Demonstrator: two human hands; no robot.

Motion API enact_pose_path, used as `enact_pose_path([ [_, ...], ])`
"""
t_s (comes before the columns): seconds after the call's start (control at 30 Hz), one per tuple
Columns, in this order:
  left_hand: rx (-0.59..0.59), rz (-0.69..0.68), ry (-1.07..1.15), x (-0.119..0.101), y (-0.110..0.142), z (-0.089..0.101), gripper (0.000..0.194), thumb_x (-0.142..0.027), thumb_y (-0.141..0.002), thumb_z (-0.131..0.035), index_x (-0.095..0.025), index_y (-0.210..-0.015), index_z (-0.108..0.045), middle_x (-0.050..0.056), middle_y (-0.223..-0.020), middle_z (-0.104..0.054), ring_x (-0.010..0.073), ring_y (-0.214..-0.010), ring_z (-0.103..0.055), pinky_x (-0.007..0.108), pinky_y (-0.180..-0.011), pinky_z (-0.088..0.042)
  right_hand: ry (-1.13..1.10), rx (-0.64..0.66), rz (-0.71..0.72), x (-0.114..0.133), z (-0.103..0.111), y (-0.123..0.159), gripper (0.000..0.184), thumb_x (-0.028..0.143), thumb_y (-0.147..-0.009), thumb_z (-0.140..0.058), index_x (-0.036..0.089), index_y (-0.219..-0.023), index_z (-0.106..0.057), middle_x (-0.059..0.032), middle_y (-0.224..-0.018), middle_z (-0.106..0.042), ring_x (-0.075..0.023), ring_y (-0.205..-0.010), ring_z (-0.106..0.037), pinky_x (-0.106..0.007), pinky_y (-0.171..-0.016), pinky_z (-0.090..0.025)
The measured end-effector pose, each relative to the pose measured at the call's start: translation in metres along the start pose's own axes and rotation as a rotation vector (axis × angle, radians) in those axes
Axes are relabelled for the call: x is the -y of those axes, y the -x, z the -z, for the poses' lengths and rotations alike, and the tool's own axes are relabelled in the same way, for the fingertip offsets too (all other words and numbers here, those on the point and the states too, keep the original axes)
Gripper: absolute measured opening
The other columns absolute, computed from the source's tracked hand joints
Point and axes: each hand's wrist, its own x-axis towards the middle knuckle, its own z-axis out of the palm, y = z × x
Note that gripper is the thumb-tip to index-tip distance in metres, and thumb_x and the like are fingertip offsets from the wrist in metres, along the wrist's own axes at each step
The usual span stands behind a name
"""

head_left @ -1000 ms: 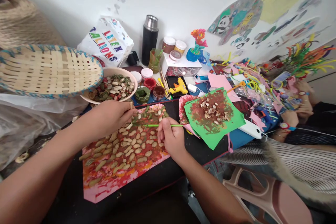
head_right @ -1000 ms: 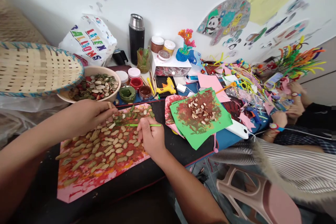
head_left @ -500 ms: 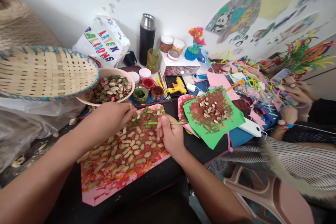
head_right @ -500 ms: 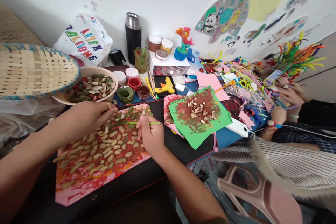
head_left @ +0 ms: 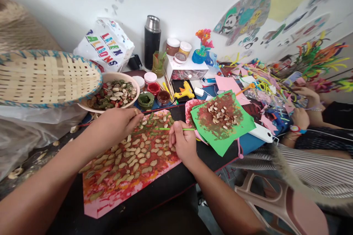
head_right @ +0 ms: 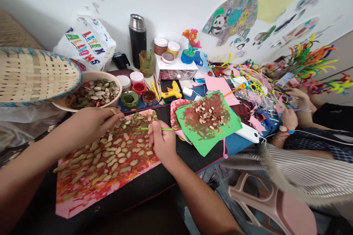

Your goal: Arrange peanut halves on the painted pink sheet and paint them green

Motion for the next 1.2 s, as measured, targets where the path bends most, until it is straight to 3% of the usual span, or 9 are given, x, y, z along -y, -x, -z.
enact_pose_path([
  [0.37,0.022,0.04,-0.108,-0.004,-0.001,0.0,0.056,-0.061,-0.115,-0.039,-0.03,-0.089,-0.078,0.014,-0.089,-0.089,0.0365,-0.083,-0.085,0.044,-0.084,-0.062,-0.002,0.026,0.016,-0.005,-0.009,0.0,0.08,0.103,-0.107,-0.064,0.028,-0.081,-0.065,0.0066,-0.051,-0.054,-0.0144,-0.043,-0.056,-0.025,-0.048,-0.043],
  [0.57,0.037,0.038,-0.1,-0.005,-0.001,-0.001,0.057,-0.059,-0.115,-0.038,-0.028,-0.097,-0.082,0.018,-0.107,-0.093,0.0401,-0.095,-0.089,0.048,-0.092,-0.065,0.022,0.01,0.028,-0.001,-0.007,-0.002,0.08,0.103,-0.107,-0.063,0.028,-0.078,-0.061,0.0066,-0.051,-0.052,-0.015,-0.043,-0.056,-0.026,-0.047,-0.044],
  [0.7,0.042,0.039,-0.09,-0.005,-0.002,-0.001,0.057,-0.058,-0.114,-0.036,-0.028,-0.097,-0.081,0.019,-0.107,-0.093,0.0423,-0.098,-0.089,0.05,-0.093,-0.065,-0.003,0.014,0.03,0.0,-0.008,-0.003,0.08,0.103,-0.107,-0.064,0.028,-0.079,-0.062,0.0069,-0.051,-0.053,-0.0142,-0.043,-0.056,-0.025,-0.048,-0.044],
  [0.93,0.003,0.037,-0.08,-0.004,-0.002,-0.002,0.054,-0.061,-0.113,-0.04,-0.03,-0.088,-0.077,0.015,-0.089,-0.088,0.0392,-0.081,-0.084,0.047,-0.084,-0.061,-0.012,-0.012,0.031,0.002,-0.006,-0.004,0.08,0.103,-0.107,-0.065,0.028,-0.079,-0.062,0.007,-0.051,-0.053,-0.0145,-0.042,-0.055,-0.025,-0.045,-0.042],
  [1.2,0.022,0.029,-0.108,-0.003,-0.002,-0.002,0.055,-0.06,-0.115,-0.04,-0.03,-0.092,-0.08,0.015,-0.099,-0.093,0.037,-0.09,-0.088,0.043,-0.086,-0.064,-0.017,0.01,0.012,-0.003,-0.012,-0.004,0.081,0.105,-0.105,-0.065,0.028,-0.079,-0.063,0.0073,-0.05,-0.054,-0.0138,-0.041,-0.055,-0.026,-0.047,-0.042],
])
